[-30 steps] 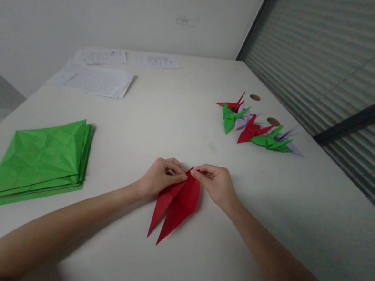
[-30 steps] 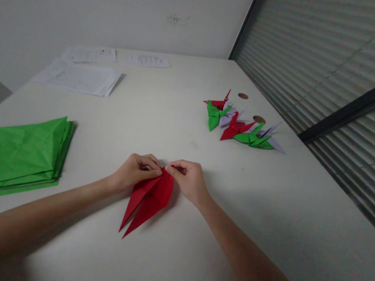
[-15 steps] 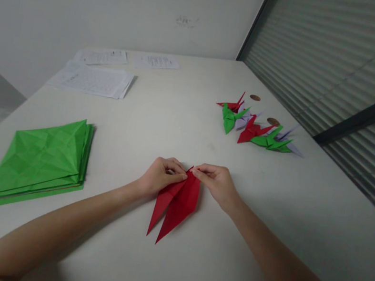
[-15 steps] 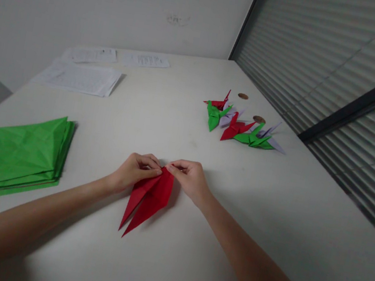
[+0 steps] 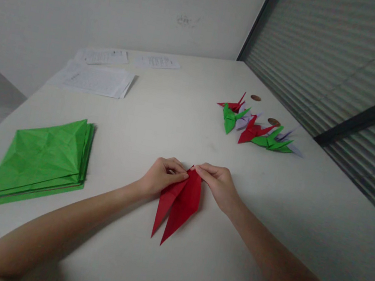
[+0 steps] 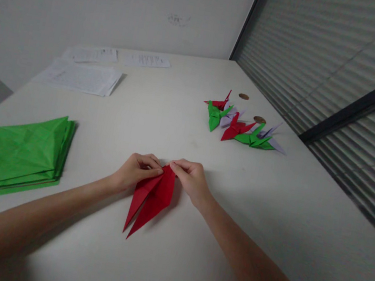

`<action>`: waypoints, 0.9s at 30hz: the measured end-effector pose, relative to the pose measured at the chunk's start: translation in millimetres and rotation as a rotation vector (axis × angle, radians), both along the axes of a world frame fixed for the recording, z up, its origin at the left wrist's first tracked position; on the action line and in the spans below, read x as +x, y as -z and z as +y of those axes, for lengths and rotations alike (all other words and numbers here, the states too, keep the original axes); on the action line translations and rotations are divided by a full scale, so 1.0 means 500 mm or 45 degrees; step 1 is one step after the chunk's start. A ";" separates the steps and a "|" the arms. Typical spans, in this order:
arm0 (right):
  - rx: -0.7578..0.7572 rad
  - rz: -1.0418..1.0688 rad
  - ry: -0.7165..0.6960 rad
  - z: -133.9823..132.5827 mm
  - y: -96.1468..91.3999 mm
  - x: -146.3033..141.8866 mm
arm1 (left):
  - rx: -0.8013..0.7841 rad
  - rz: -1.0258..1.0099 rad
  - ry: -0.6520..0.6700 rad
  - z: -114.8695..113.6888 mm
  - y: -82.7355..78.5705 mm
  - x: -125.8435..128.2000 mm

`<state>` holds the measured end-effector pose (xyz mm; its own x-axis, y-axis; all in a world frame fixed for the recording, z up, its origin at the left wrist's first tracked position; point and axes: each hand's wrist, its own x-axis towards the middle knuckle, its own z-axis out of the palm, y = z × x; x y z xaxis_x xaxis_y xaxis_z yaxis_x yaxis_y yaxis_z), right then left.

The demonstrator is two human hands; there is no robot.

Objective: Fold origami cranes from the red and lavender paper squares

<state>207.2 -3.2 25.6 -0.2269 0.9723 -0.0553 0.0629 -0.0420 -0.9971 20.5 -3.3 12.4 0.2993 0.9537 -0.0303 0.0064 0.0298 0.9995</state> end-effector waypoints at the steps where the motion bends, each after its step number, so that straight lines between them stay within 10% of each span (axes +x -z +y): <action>1: 0.005 -0.004 0.007 0.000 0.002 0.000 | 0.004 0.004 0.003 0.000 -0.001 0.000; 27: 0.042 -0.067 0.031 0.002 0.008 -0.002 | -0.050 -0.008 -0.015 -0.001 -0.002 0.001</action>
